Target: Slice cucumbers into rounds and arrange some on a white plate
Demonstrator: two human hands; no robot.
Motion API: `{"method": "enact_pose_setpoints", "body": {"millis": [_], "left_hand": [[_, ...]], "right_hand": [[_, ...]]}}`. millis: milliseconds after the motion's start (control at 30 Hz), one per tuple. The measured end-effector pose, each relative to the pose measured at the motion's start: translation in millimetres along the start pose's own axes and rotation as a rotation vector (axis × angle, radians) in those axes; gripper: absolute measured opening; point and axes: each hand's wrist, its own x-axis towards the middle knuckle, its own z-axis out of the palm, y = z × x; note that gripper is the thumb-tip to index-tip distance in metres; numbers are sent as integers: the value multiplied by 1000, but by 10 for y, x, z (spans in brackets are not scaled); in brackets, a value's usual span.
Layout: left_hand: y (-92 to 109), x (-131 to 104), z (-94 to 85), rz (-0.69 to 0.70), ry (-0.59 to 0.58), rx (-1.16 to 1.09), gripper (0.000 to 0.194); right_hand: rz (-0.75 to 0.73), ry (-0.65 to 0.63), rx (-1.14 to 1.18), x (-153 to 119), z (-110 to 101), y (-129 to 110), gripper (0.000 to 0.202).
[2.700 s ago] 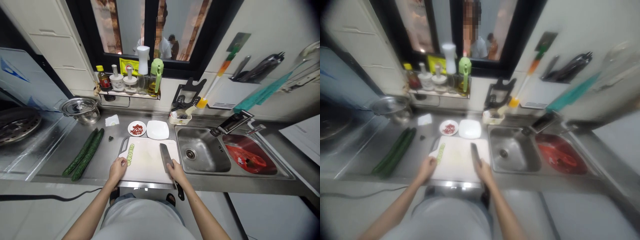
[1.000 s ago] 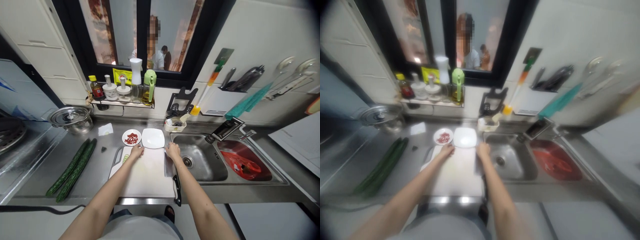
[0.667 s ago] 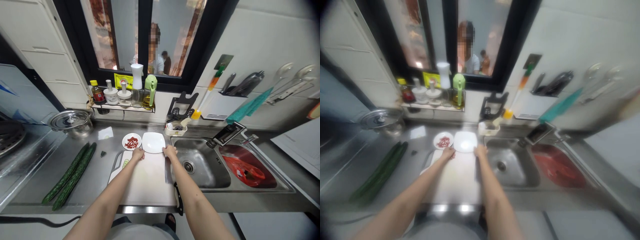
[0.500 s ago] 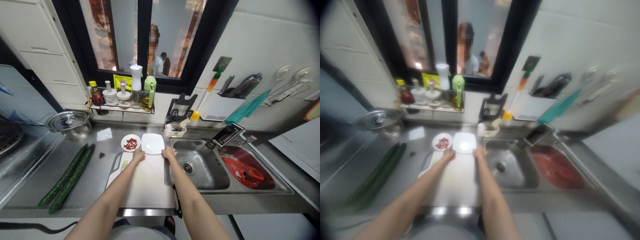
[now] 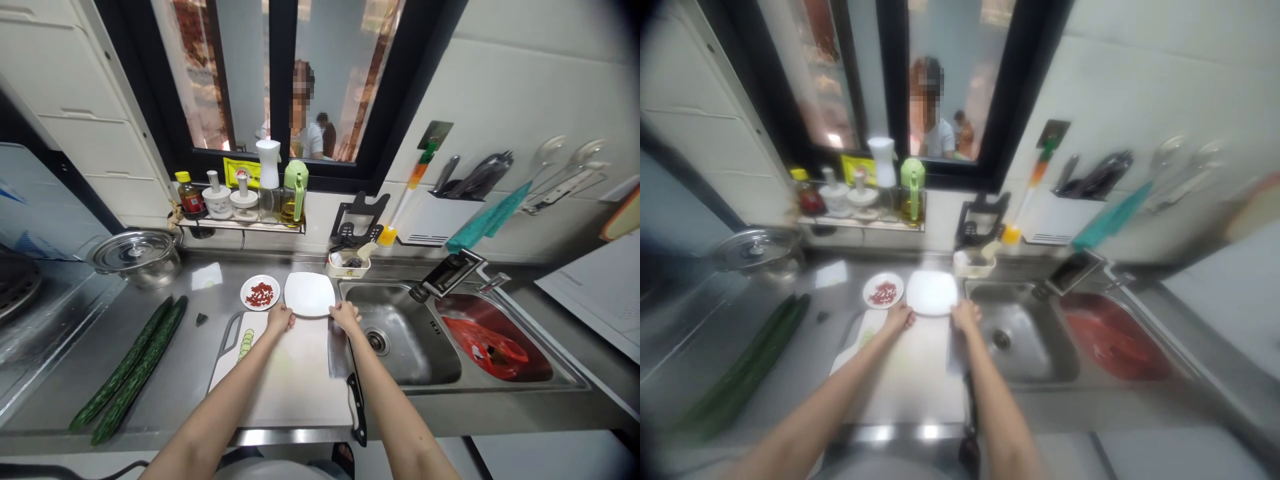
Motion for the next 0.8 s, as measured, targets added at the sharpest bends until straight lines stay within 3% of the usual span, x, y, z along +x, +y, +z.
{"method": "enact_pose_setpoints", "body": {"millis": [200, 367, 600, 800], "left_hand": [[-142, -547, -280, 115, -53, -138, 16], [-476, -948, -473, 135, -51, -150, 24], [-940, -1257, -610, 51, -70, -235, 34], [-1019, -1410, -658, -20, -40, -174, 32]], "right_hand": [[-189, 186, 411, -375, 142, 290, 24], [-231, 79, 712, -856, 492, 427, 23], [-177, 10, 690, -1344, 763, 446, 20], [-163, -23, 609, -1485, 815, 409, 15]]}}
